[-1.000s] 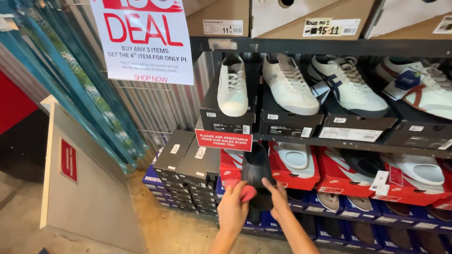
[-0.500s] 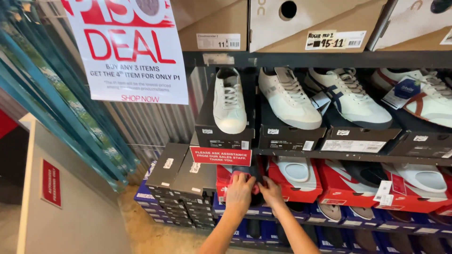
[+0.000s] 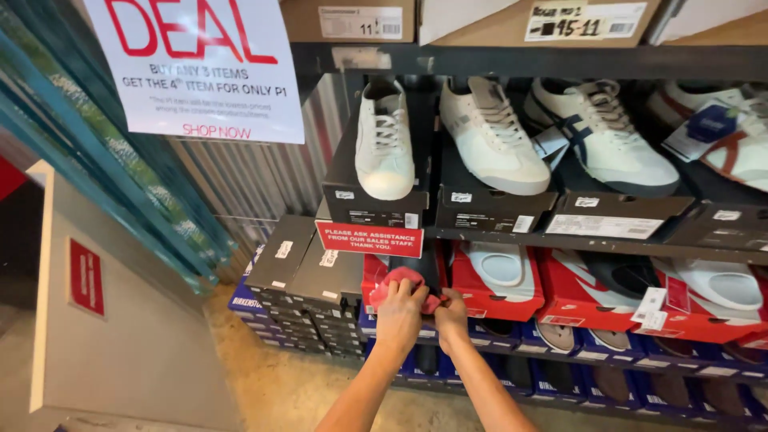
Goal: Wiping and dusting display shoes and sandals on retail store shelves using a cloth.
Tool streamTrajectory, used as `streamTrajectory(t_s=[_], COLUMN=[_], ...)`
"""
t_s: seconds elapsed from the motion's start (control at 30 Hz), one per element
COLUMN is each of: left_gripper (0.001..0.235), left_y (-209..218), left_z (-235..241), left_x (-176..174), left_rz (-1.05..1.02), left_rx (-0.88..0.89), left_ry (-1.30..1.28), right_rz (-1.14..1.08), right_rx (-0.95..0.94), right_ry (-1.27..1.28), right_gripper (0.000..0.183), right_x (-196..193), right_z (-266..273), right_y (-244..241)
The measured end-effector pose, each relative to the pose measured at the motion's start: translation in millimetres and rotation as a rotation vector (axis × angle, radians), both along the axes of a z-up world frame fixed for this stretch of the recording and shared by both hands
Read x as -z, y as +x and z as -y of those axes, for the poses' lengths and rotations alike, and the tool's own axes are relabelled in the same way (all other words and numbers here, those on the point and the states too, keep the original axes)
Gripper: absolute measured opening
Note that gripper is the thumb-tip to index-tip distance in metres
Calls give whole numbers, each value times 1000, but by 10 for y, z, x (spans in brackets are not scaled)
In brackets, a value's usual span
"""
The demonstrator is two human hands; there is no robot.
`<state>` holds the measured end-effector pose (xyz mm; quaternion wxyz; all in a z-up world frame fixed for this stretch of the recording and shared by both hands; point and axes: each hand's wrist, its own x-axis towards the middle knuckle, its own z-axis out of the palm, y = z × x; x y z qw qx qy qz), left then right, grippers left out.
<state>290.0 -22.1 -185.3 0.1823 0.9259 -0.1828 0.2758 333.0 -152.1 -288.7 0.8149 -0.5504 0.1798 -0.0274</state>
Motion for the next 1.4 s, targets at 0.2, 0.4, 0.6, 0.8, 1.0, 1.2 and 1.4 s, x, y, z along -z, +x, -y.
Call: streamTrajectory(t_s=[0.2,0.4,0.6,0.8,1.0,1.2,1.4], left_gripper=[29,27,29,38,47,53,62], left_y=[106,85,270,458,410,137,170], left_z=[-36,117,876,1377,1523,1407,1433], left_x=[122,-90,-132,49,155,84,753], left_rz=[47,120,-12,-315,-403,-457,-606], left_rx=[-56,-36,109,162,108,62,-172], left_ry=[42,26,-127,-106,-149,-486,-959], right_rz=[44,75,68,-73,-105,-147,-185], right_rx=[73,-15,185,269,206,175,214], right_ry=[-132,-596,-672,-659,-581,-431,-72], right_gripper=[46,47,46,39,61,49,41], right_x=[-172,-282,-87,-252,-376,-625,-811], right_z=[-138,185,1055,1310,1293,1269,1143], right_y=[100,21,134,16,115,-312,-933])
